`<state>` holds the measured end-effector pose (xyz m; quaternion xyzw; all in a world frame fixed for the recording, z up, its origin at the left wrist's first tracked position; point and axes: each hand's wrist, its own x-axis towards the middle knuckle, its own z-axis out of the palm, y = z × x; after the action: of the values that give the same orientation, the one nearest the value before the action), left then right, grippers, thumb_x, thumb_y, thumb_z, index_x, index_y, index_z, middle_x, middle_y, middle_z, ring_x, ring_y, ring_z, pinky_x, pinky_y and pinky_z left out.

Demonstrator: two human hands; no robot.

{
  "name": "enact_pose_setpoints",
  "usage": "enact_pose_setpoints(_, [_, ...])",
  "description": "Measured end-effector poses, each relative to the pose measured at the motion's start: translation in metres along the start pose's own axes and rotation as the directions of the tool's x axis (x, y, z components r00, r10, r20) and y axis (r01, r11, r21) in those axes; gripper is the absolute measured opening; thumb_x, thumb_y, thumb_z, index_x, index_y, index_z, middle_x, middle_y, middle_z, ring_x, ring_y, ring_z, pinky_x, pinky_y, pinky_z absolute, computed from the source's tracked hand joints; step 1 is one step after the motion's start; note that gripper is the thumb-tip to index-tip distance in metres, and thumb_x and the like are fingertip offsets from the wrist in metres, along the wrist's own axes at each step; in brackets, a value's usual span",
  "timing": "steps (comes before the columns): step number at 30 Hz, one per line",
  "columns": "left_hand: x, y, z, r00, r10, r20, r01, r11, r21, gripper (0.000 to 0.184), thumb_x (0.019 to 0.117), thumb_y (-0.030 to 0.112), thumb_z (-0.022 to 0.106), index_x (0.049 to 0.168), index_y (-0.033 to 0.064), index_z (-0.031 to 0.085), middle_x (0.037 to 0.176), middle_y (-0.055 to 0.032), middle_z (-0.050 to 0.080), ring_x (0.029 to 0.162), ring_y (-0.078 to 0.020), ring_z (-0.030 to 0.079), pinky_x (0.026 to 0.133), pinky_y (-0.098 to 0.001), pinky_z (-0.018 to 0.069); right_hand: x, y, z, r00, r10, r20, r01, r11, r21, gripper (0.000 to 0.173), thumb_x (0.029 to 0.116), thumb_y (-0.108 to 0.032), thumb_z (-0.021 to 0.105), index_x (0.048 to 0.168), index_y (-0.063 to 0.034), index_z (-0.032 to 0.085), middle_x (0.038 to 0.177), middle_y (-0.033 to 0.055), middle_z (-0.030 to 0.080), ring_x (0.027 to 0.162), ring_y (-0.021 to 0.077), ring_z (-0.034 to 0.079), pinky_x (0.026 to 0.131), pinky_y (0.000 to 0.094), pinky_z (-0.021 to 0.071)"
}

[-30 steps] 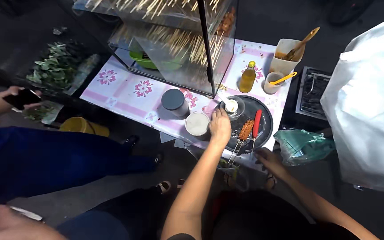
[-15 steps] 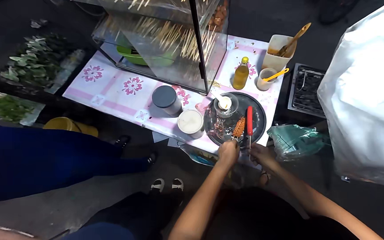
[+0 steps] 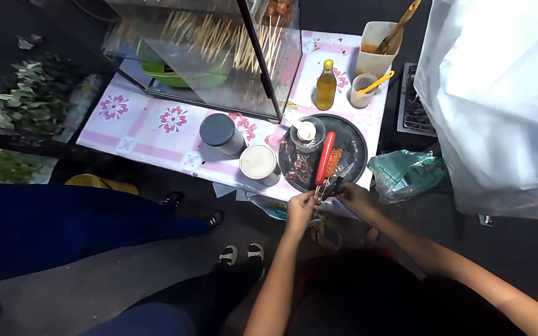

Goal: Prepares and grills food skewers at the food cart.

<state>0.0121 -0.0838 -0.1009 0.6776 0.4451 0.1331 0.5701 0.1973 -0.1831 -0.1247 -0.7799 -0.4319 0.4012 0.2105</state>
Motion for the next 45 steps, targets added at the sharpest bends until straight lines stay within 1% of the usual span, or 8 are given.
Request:
enact_pose_setpoints(3, [-0.012,-0.004,-0.018,0.999,-0.004,-0.038,0.006,0.999,0.034,0.026,0.1028,0.008,0.053,0.115,0.001,0.075,0.091,-0.0022,0.077,0.081,-0.0033,0.07,0.079,-0.0225,0.0562,0.01,-0.013,0.003,0.992,-0.089,0.093,0.108,0.969,-0.224,0.04,0.0989,-0.023,0.064,0.134,-0.0043,0.063,0.13,0.0224,0.061,0.116,0.0373,0.063,0.099,0.054,0.0503])
enact_pose_setpoints(11, [-0.026,-0.014,-0.022,0.999,-0.045,-0.013,0.046,0.996,0.078,0.026,0.1038,0.011,0.053,0.113,0.0012,0.075,0.093,-0.0042,0.077,0.083,-0.0057,0.071,0.082,-0.0259,0.0569,0.023,-0.006,0.021,0.909,-0.406,0.096,0.411,0.829,-0.379,0.025,0.1008,-0.01,0.055,0.118,0.0017,0.069,0.12,0.0241,0.065,0.11,0.0417,0.067,0.085,0.055,0.0566])
enact_pose_setpoints(15, [-0.025,-0.016,-0.016,0.997,-0.073,0.024,0.069,0.989,0.127,0.026,0.1044,0.013,0.054,0.114,0.0026,0.075,0.095,-0.004,0.077,0.086,-0.0071,0.071,0.084,-0.0284,0.0562,-0.007,-0.003,0.006,0.847,-0.523,-0.099,0.457,0.809,-0.369,0.021,0.0937,-0.003,0.062,0.112,0.0046,0.07,0.113,0.0243,0.07,0.099,0.0412,0.072,0.081,0.0543,0.06])
enact_pose_setpoints(22, [-0.012,-0.016,0.007,0.982,-0.117,0.148,0.094,0.983,0.158,0.028,0.1055,0.017,0.053,0.116,0.004,0.075,0.096,-0.0057,0.077,0.087,-0.0109,0.073,0.088,-0.0331,0.0589,-0.055,0.046,0.013,0.895,-0.068,-0.441,0.06,0.998,-0.033,0.032,0.0987,-0.015,0.06,0.121,0.0074,0.063,0.105,0.0224,0.07,0.087,0.0307,0.071,0.078,0.0447,0.0598])
enact_pose_setpoints(26, [-0.005,-0.009,0.023,0.969,-0.132,0.211,0.068,0.956,0.285,0.03,0.1059,0.018,0.051,0.119,0.0035,0.074,0.102,-0.0102,0.077,0.094,-0.0175,0.073,0.093,-0.0379,0.0558,-0.06,0.054,0.01,0.926,0.149,-0.348,-0.121,0.987,0.102,0.039,0.1025,-0.02,0.057,0.132,0.0064,0.055,0.1,0.0176,0.072,0.08,0.0254,0.072,0.076,0.0428,0.0601])
enact_pose_setpoints(32, [0.006,-0.002,0.045,0.95,-0.167,0.262,0.011,0.86,0.511,0.034,0.1071,0.018,0.045,0.116,-0.0002,0.073,0.111,-0.0196,0.074,0.11,-0.0334,0.069,0.1,-0.0515,0.0498,-0.065,0.045,-0.01,0.943,0.278,-0.184,-0.269,0.96,0.073,0.044,0.1113,-0.015,0.028,0.137,0.0102,0.053,0.112,0.0283,0.066,0.103,0.0383,0.065,0.095,0.0509,0.0494])
enact_pose_setpoints(35, [0.009,-0.001,0.055,0.941,-0.207,0.269,0.014,0.815,0.579,0.036,0.1073,0.02,0.044,0.113,-0.0002,0.072,0.11,-0.0205,0.073,0.11,-0.0363,0.069,0.097,-0.0546,0.0507,-0.075,0.038,-0.016,0.93,0.264,-0.256,-0.238,0.962,0.131,0.045,0.1102,-0.018,0.029,0.13,0.0096,0.058,0.098,0.0223,0.065,0.085,0.0298,0.063,0.08,0.0451,0.0509])
enact_pose_setpoints(45, [0.003,0.011,0.073,0.938,-0.241,0.25,-0.012,0.697,0.717,0.034,0.1077,0.017,0.041,0.118,-0.0021,0.068,0.113,-0.0235,0.071,0.11,-0.04,0.069,0.09,-0.0556,0.054,-0.065,0.018,-0.003,0.99,0.063,-0.123,-0.096,0.952,-0.291,0.039,0.1107,-0.019,0.036,0.133,0.0068,0.056,0.099,0.0256,0.071,0.093,0.043,0.071,0.082,0.0569,0.0558])
